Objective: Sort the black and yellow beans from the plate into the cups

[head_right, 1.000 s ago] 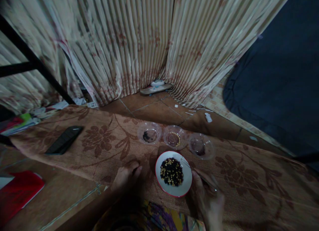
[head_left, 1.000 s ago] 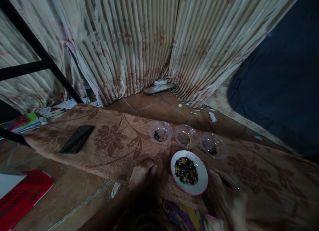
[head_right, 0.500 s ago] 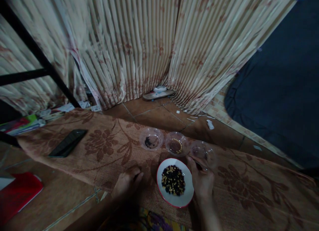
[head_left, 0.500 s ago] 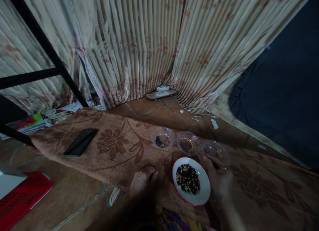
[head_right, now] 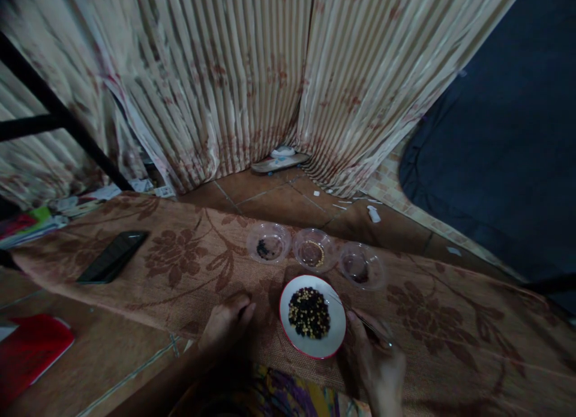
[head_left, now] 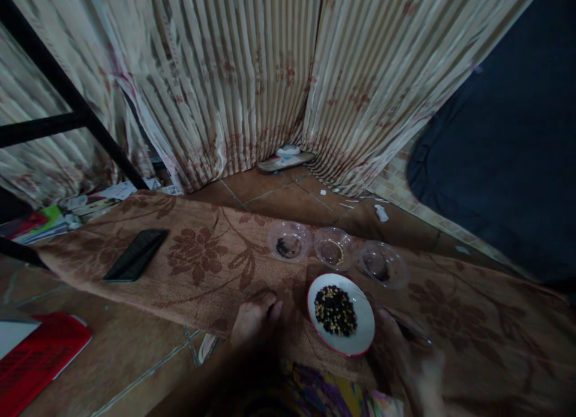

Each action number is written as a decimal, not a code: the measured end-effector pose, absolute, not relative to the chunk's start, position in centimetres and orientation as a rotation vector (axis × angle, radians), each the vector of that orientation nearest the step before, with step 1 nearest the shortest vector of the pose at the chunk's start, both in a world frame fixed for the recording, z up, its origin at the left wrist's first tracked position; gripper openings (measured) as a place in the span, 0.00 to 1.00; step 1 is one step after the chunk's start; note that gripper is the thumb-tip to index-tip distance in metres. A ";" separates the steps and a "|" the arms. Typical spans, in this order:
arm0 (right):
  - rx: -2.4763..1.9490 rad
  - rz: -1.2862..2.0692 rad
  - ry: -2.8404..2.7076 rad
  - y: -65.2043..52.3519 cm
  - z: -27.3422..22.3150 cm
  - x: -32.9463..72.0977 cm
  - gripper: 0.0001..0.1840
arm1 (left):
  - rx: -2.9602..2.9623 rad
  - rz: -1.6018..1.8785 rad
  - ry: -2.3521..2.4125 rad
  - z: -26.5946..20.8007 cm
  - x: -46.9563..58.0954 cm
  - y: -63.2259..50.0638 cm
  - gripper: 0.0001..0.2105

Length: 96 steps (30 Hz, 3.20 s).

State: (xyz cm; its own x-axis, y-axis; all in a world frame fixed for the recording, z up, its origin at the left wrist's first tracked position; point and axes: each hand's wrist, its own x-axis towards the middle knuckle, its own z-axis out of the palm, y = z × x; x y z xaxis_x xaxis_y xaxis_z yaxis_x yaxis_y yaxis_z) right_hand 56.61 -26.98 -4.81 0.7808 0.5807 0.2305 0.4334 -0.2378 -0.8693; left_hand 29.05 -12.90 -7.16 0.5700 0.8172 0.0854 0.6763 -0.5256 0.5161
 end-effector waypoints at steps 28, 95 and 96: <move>-1.954 0.193 -1.017 -26.8 -5.3 55.5 0.18 | 2.392 0.436 1.198 -6.9 29.1 -12.8 0.12; -1.849 0.073 -0.658 -27.3 -5.3 57.3 0.17 | 2.365 0.453 1.213 -7.2 29.0 -12.7 0.13; -1.848 0.104 -0.663 -27.6 -5.5 57.0 0.17 | 2.366 0.451 1.214 -7.1 29.0 -12.7 0.13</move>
State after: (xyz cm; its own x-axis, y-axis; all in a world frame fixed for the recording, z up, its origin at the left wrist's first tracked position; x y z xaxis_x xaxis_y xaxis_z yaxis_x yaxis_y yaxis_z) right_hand 57.04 -27.56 -5.49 0.8387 0.4877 0.2421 0.3899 -0.2275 -0.8923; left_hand 29.00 -12.73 -7.13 0.5616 0.8230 0.0858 0.6793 -0.5177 0.5201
